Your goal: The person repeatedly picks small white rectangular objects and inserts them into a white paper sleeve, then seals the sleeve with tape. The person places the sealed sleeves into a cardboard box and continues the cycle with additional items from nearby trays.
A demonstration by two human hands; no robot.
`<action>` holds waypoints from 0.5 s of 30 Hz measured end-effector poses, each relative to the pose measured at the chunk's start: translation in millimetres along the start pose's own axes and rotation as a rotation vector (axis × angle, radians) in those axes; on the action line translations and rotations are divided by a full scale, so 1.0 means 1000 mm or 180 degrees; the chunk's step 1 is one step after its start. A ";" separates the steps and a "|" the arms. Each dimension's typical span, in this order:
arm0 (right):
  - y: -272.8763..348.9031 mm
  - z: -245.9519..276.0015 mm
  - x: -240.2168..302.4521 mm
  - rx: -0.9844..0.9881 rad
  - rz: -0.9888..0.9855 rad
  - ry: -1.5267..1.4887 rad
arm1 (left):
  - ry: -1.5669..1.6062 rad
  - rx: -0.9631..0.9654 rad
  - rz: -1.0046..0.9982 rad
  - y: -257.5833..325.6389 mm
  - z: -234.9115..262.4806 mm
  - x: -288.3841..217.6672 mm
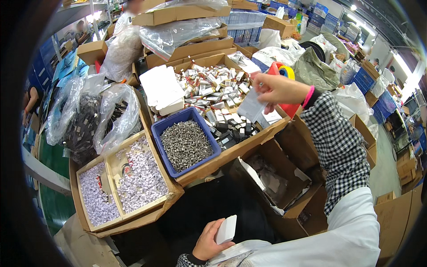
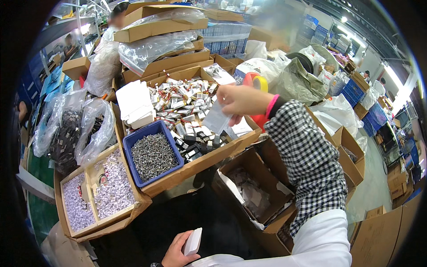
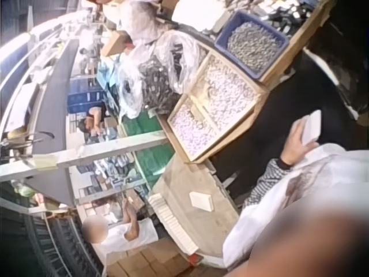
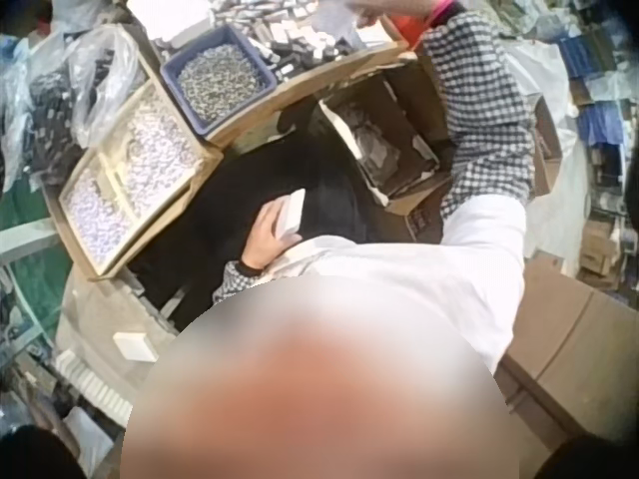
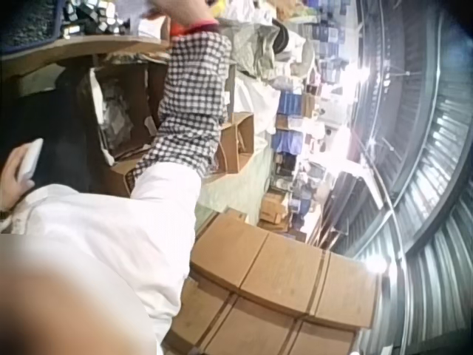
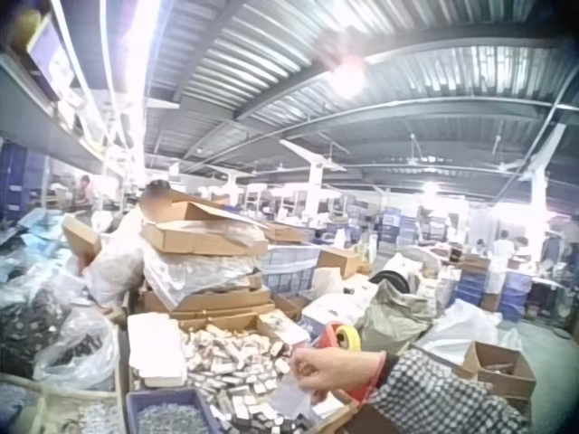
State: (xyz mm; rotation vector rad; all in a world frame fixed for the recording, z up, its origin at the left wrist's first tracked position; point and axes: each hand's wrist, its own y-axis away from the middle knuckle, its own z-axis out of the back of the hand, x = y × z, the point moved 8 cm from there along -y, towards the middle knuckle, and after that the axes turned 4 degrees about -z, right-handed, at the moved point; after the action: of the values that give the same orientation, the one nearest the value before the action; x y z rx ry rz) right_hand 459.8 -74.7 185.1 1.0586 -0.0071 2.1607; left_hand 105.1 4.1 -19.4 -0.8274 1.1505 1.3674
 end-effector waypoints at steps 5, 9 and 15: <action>-0.035 -0.039 0.005 0.0354 0.0369 0.1165 | -0.0017 -0.0035 0.0055 0.003 0.003 0.002; -0.064 -0.054 -0.009 0.0347 0.0299 0.2313 | -0.0032 -0.0091 0.0092 0.006 0.008 0.005; -0.098 -0.055 -0.019 0.0243 -0.0060 0.1960 | -0.0019 -0.0144 0.0014 0.003 0.009 0.004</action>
State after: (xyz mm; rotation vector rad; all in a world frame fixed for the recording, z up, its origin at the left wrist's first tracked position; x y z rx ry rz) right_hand 489.2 3.4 107.4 0.3928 0.3695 2.3973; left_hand 102.5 14.3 -20.0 -0.8529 1.1210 1.4029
